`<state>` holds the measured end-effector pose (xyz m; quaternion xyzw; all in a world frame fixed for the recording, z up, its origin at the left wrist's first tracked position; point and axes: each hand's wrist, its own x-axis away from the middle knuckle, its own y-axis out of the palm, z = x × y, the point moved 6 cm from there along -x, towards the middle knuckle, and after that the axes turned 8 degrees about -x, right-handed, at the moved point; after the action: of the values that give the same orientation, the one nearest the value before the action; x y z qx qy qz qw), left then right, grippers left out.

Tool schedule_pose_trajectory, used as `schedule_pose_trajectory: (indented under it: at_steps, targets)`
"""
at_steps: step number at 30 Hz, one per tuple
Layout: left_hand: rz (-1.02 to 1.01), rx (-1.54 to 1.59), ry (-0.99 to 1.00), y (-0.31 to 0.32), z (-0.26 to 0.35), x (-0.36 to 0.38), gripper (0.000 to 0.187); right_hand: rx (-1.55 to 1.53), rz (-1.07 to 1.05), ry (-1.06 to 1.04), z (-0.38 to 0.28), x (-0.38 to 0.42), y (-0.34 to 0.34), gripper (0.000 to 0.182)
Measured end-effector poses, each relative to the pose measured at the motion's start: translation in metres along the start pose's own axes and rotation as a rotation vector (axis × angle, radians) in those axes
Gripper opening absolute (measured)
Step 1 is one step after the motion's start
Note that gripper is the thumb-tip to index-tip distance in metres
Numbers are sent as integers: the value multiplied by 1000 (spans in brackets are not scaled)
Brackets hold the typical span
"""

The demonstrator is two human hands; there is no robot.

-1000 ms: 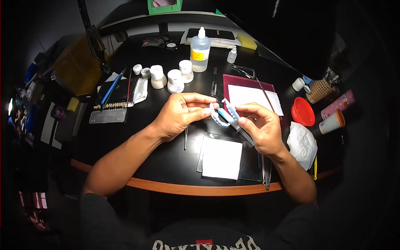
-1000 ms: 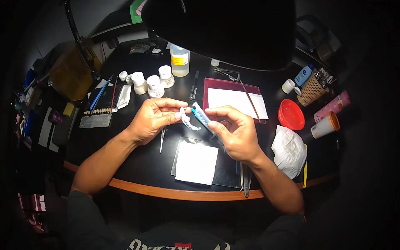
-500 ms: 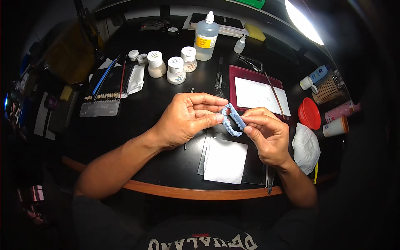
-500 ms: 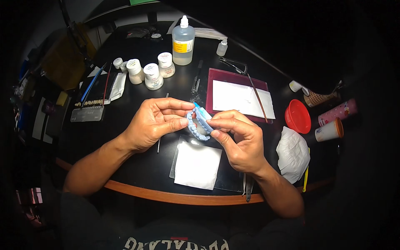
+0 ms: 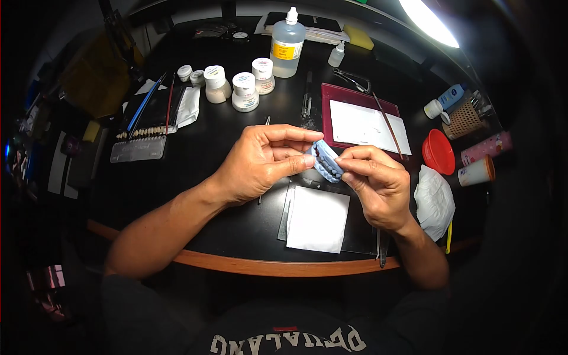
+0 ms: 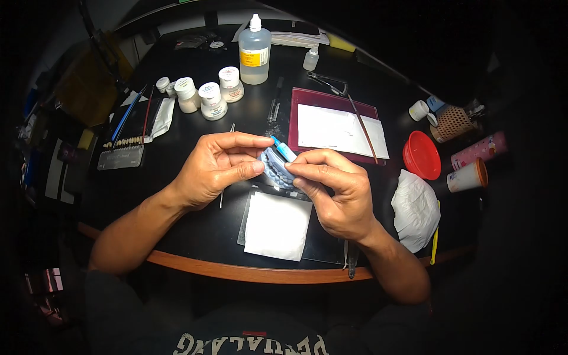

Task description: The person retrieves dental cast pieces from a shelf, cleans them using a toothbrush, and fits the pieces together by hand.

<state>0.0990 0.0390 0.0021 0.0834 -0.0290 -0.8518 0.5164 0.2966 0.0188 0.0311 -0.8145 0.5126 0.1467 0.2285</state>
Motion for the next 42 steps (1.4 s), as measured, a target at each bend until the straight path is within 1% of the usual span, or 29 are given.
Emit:
schedule_pose_trajectory:
  at_steps: [4, 7, 14, 20, 30, 35, 41, 42]
  targets:
    - [12, -18, -27, 1, 0, 1, 38, 3, 5, -20, -2, -2, -1, 20]
    - [16, 0, -45, 0, -3, 1, 36, -67, 38, 60, 3, 0, -3, 19]
    - [22, 84, -60, -3, -8, 1, 35, -81, -28, 42, 1, 0, -4, 23]
    - [47, 103, -96, -7, -14, 0, 34, -107, -11, 55, -1, -1, -4, 25]
    - [40, 89, -98, -7, -14, 0, 35, -49, 25, 38, 3, -1, -5, 18]
    - [23, 157, -115, -7, -17, 0, 35, -43, 28, 31, 2, -1, -5, 17]
    - [35, 160, -84, -7, -16, 0, 34, -3, 27, 21, -2, -1, -4, 25]
    - [41, 163, -75, -7, -15, 0, 34, 53, 28, -26, -5, -3, -3, 33]
